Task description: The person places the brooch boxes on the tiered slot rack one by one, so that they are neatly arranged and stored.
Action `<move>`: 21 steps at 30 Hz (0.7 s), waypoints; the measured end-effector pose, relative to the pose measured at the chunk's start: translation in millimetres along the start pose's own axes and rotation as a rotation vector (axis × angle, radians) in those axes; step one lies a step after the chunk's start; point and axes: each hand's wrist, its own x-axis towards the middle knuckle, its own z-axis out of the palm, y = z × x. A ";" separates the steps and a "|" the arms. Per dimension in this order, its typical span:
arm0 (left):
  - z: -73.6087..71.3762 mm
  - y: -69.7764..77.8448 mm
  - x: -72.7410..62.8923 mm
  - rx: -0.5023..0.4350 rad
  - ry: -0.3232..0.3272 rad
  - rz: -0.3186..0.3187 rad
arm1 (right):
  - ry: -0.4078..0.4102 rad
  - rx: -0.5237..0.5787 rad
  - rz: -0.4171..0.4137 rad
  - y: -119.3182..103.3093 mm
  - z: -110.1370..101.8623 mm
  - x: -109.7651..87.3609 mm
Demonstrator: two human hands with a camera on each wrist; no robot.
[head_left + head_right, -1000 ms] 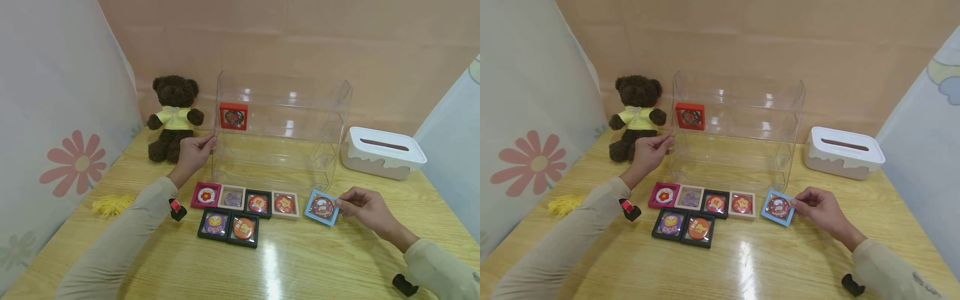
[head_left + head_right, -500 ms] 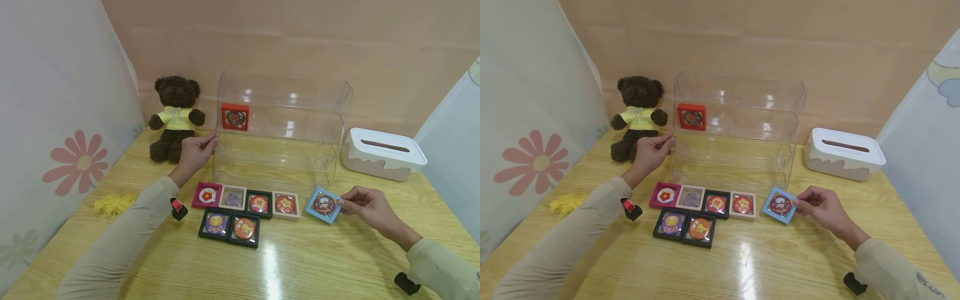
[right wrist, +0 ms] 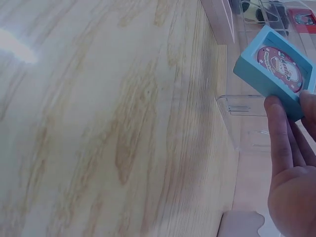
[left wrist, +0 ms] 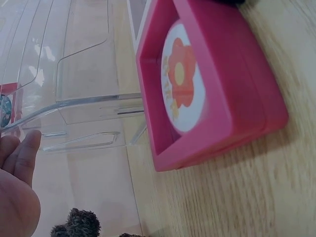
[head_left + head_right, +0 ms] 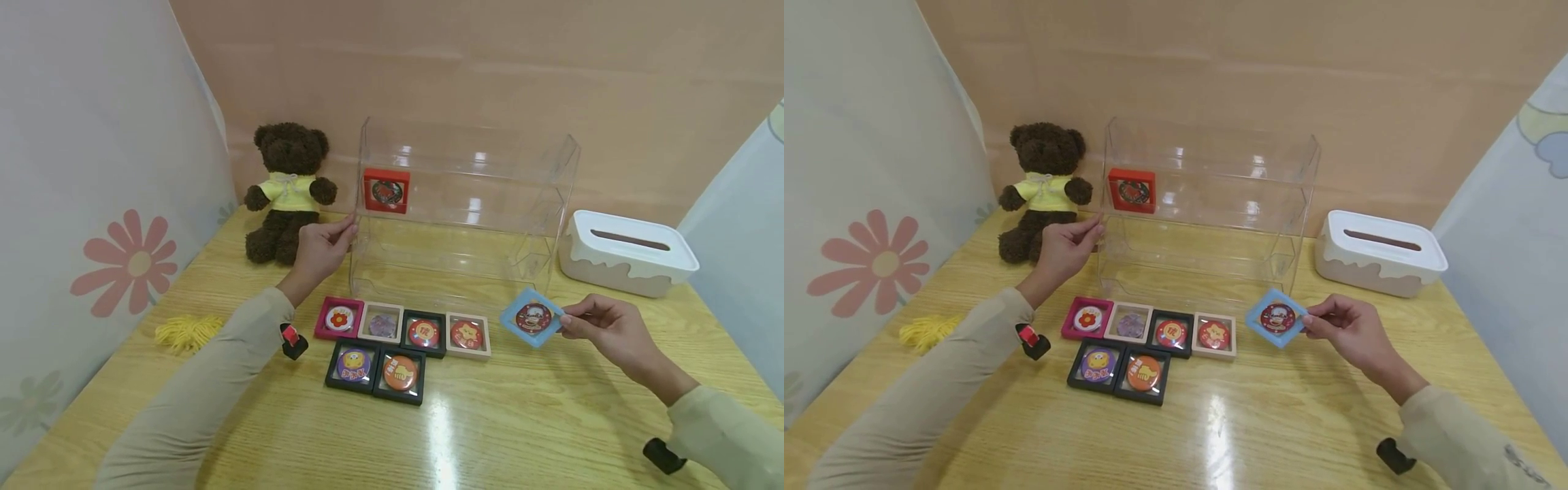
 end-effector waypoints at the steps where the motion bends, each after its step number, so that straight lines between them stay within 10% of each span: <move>1: 0.1 0.6 -0.1 0.002 0.000 -0.003 | 0.004 0.016 0.001 -0.1 0.2 0.1; 14: 1.1 0.7 1.8 -0.012 0.005 -0.024 | 0.029 0.036 -0.035 -10.7 1.5 12.7; 21: 6.6 -33.8 4.5 -0.038 0.012 -0.049 | 0.069 0.083 -0.072 -21.7 3.8 23.2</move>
